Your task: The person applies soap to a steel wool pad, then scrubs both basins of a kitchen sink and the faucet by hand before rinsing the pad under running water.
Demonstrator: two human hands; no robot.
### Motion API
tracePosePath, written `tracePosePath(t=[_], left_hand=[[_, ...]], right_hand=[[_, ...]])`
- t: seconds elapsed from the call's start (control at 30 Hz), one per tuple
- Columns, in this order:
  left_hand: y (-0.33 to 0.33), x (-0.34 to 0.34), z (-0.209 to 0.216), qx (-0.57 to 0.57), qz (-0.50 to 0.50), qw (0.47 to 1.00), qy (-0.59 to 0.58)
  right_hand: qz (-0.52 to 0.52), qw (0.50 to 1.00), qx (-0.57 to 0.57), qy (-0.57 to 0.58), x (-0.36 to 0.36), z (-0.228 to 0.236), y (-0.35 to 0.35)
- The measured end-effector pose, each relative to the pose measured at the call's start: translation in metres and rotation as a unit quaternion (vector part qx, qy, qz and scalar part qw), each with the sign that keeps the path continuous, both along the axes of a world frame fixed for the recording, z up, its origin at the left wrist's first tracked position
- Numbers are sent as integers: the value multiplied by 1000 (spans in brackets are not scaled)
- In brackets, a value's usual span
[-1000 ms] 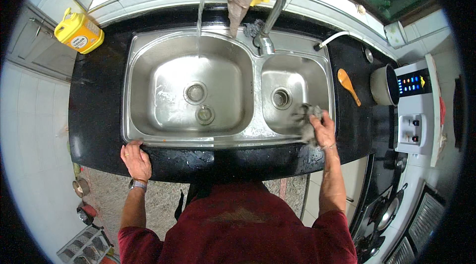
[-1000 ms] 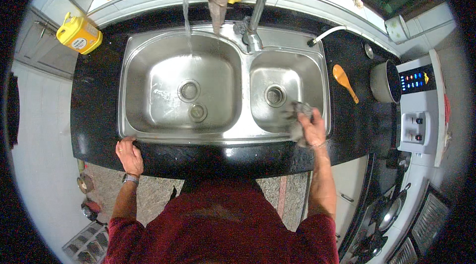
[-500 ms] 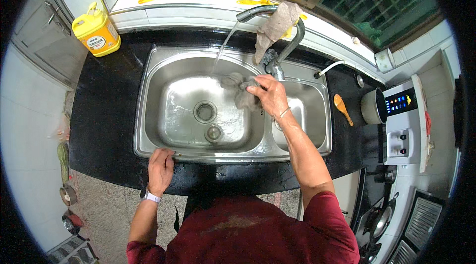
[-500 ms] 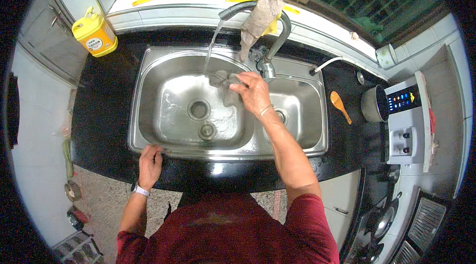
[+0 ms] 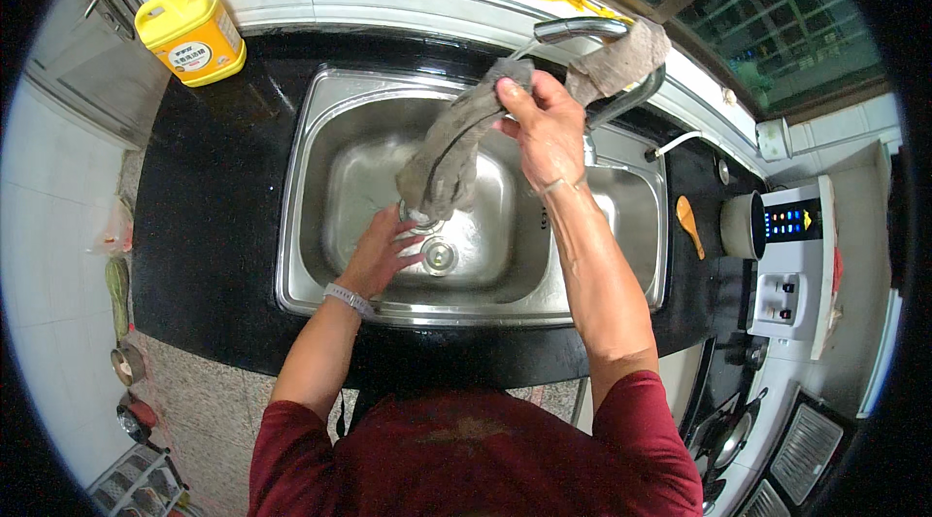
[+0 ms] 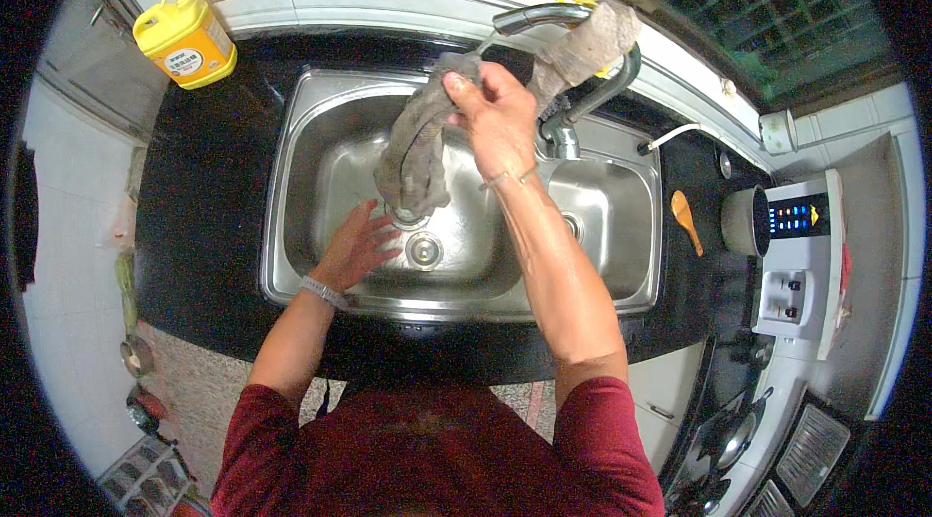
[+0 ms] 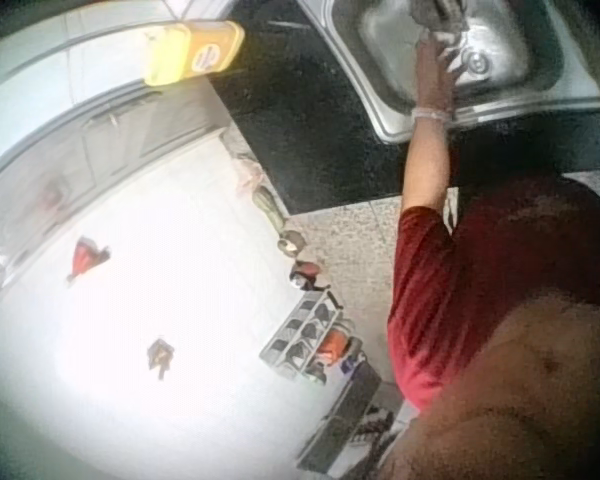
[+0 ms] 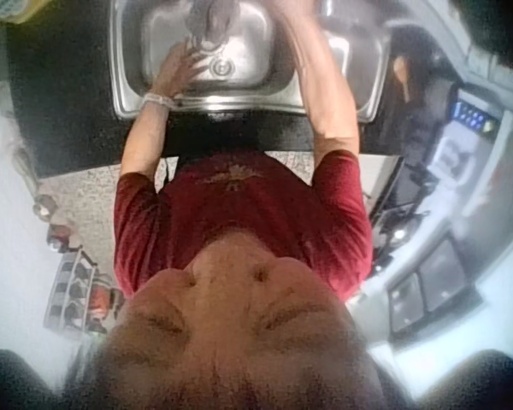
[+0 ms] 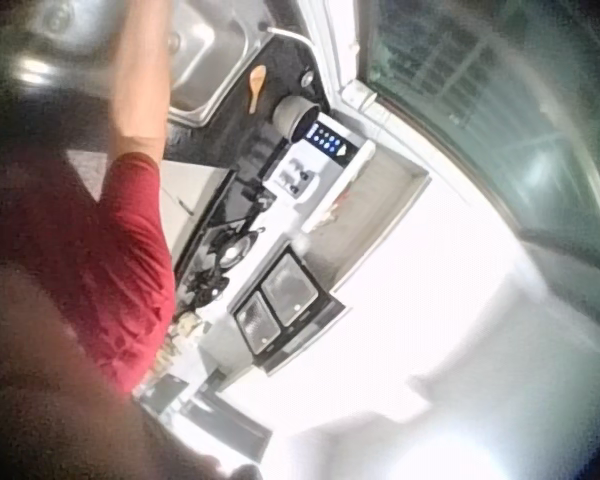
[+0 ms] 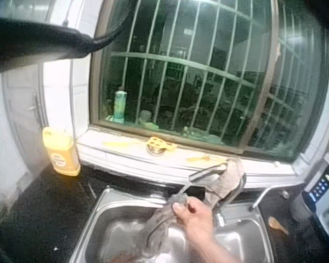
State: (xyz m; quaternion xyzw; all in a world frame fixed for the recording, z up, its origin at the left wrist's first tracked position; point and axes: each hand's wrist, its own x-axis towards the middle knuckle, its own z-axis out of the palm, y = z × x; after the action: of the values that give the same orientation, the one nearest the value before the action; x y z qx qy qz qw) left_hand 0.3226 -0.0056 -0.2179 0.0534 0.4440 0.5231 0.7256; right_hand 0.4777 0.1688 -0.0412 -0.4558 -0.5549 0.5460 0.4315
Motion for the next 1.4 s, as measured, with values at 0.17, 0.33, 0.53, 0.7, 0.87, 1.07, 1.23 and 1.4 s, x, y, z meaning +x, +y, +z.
tracePosePath(t=[0.17, 0.33, 0.53, 0.7, 0.87, 1.07, 1.23, 1.4], left_hand=[[39, -12, -25, 29, 80, 996, -12], [38, -47, -88, -100, 105, 987, 70], [40, -55, -124, -178, 76, 979, 65], [73, -26, -116, -205, 88, 972, 74], [102, -32, -108, -83, 96, 986, -112], [128, -39, -146, 99, 171, 945, -262], [143, -2, -105, 42, 219, 948, -226], [132, -6, -48, -18, 156, 976, -154]], right_hand=[[-47, 984, 35, -168, 55, -69, 36], [14, 888, -133, -440, 132, -236, 47], [-42, 857, -174, -483, 65, -291, 52], [63, 800, -143, -579, -7, -332, 47], [174, 967, -58, -179, -66, -287, -4], [168, 900, 334, -226, -95, -184, -46], [47, 924, 203, -321, -73, -205, 19], [102, 874, -47, -472, 6, -195, 61]])
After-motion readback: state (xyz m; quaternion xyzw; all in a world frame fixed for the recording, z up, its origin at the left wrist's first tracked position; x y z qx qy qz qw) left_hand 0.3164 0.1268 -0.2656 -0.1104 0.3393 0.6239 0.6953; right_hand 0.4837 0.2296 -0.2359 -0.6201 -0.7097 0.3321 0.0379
